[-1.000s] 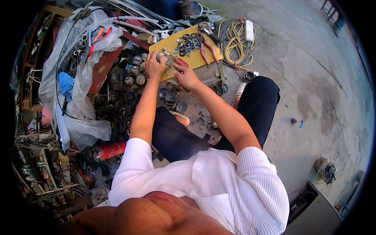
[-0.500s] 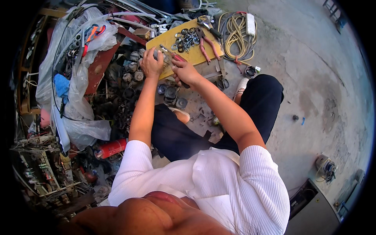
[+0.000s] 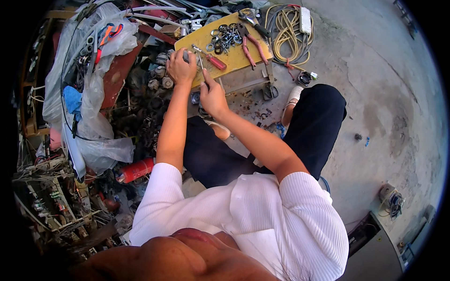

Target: The person disassembles an alternator component by hand and with pliers, removing small parts and using the pliers to pry and loosen the metal housing while working over a collection of mechanical parts.

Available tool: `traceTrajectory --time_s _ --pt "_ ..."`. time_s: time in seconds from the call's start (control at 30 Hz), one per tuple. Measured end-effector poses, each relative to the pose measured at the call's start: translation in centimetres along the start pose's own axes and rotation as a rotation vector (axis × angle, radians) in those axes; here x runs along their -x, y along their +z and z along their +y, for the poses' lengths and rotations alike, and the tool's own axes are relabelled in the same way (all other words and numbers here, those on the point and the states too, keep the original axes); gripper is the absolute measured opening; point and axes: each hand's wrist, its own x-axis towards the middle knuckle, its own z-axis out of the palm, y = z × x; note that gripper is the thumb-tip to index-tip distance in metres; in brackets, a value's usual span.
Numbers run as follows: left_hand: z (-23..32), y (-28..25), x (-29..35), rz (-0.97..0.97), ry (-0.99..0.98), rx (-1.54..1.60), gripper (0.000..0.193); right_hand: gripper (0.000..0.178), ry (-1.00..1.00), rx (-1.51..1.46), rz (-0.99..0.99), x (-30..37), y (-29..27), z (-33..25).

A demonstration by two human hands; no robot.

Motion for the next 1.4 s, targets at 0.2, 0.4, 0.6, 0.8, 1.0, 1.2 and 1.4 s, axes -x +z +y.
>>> traceTrajectory --time_s 0.2,0.4,0.6,0.8,1.0,1.2,1.4 --pt "0.4 -0.5 -0.2 -0.007 -0.006 0.055 0.032 0.049 0.229 -0.206 -0.264 -1.0 -3.5 -1.6" --pt "0.2 -0.6 -0.3 -0.002 0.042 0.094 0.032 0.053 0.295 -0.176 -0.473 -3.8 -7.2 -3.2" --pt "0.3 -0.7 -0.6 0.024 0.082 0.075 0.03 0.053 0.343 -0.198 -0.449 -4.7 -6.2 -4.5" --pt "0.4 -0.5 -0.2 0.038 0.066 0.025 0.029 0.048 0.313 -0.184 -0.278 -3.6 -4.0 -3.7" --pt "0.4 -0.4 0.0 0.019 0.037 -0.019 0.031 0.048 0.086 0.117 -0.044 -1.3 -1.2 -2.6" --pt "0.5 -0.3 -0.2 0.021 0.043 0.03 0.031 0.05 -0.024 0.064 -0.121 -1.8 -1.9 0.5" --pt "0.5 -0.6 -0.3 0.018 0.026 0.059 0.031 0.051 0.292 -0.183 -0.419 -3.4 -6.5 -2.9"
